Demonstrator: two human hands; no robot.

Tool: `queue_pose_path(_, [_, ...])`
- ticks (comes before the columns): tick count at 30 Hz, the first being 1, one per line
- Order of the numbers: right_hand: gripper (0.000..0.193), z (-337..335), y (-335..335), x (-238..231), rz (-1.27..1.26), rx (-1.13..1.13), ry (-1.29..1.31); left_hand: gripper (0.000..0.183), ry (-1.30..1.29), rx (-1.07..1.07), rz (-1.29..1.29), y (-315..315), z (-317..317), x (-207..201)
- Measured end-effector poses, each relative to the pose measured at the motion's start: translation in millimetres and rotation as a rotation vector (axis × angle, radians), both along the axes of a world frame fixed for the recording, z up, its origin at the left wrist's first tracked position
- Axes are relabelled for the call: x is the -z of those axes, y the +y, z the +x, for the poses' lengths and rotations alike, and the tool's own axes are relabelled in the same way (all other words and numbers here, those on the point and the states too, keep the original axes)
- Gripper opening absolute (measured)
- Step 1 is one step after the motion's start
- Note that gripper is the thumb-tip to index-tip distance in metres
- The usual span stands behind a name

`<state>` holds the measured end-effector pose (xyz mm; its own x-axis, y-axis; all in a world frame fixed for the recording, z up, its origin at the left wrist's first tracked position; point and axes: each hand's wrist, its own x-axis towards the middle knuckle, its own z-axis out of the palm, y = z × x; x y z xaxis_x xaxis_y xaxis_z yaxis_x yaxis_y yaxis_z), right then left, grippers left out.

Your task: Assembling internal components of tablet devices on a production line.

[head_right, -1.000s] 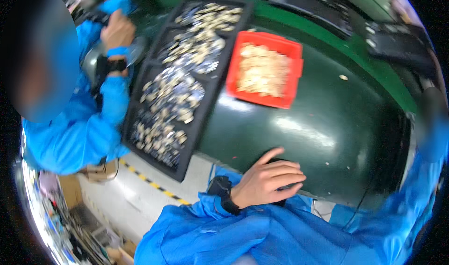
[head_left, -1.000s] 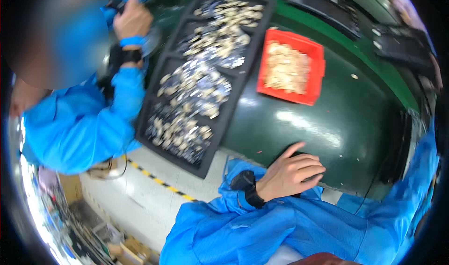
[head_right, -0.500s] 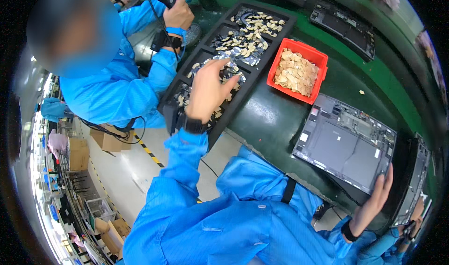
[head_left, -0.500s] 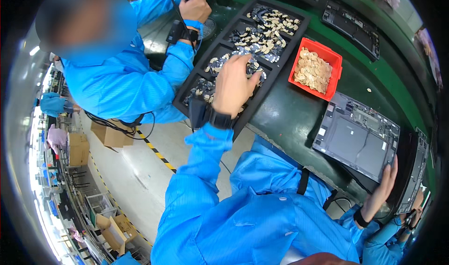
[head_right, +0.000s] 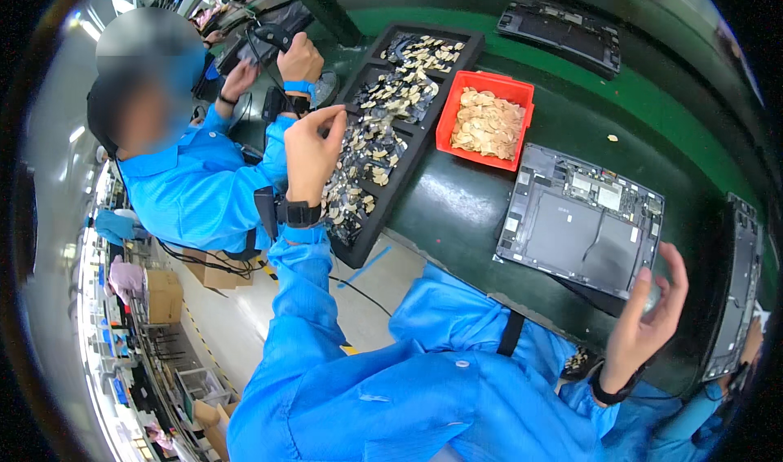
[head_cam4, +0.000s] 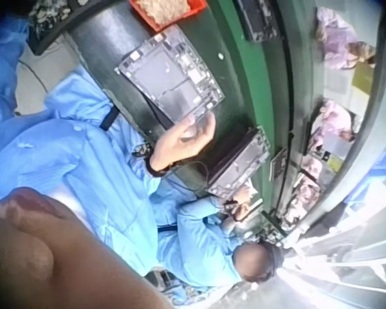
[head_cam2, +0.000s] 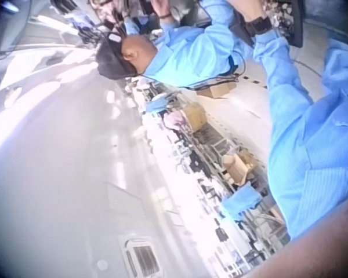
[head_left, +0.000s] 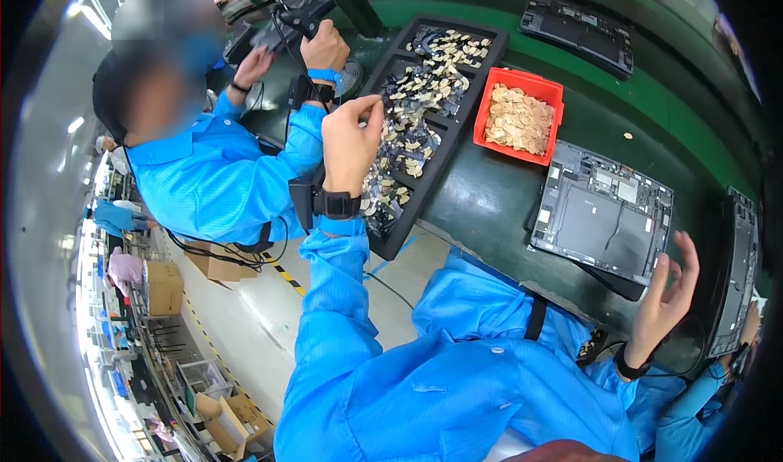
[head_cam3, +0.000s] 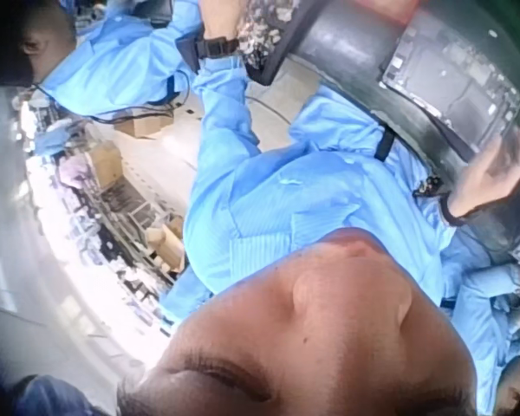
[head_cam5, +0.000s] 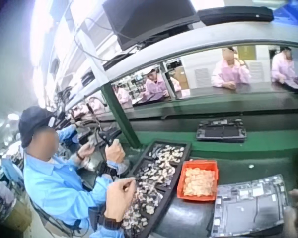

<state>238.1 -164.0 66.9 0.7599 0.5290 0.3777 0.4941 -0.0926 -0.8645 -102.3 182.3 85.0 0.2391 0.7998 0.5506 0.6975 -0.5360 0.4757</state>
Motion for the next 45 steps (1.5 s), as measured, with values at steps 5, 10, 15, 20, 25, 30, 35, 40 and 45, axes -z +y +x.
queue_pose_path(5, [0.032, -52, 42, -25, -0.05, -0.34, -0.355, 0.023, -0.258, 0.023, -0.18, -20, 17, -21])
queue_pose_path(10, [0.045, -92, 111, -24, -0.023, -0.44, -0.462, 0.022, -0.589, 0.309, -0.517, -64, 59, -24])
queue_pose_path(15, [0.047, -90, 125, -4, 0.001, -0.427, -0.539, 0.02, -0.742, 0.508, -0.855, -108, 99, -18])
queue_pose_path(20, [0.047, -91, 107, -5, 0.092, -0.492, -0.073, 0.022, -0.871, 0.614, -0.985, -121, 109, -12])
queue_pose_path(25, [0.033, -94, 95, -17, 0.212, -0.636, 0.51, 0.02, -0.949, 0.713, -0.705, -142, 118, 1])
queue_pose_path(30, [0.034, -89, 99, -11, 0.267, -0.676, 0.61, 0.024, -0.626, 0.62, -0.374, -149, 119, -9])
queue_pose_path(35, [0.033, -97, 94, -10, 0.112, -0.614, 0.449, 0.023, -0.513, 0.574, -0.293, -152, 100, -10])
queue_pose_path(40, [0.037, -60, 83, 18, -0.008, -0.471, 0.275, 0.012, -0.575, 0.731, -0.32, -153, 125, -6])
queue_pose_path(45, [0.041, -75, 102, 15, 0.007, -0.519, 0.299, 0.013, -0.547, 0.603, -0.2, -153, 123, -1])
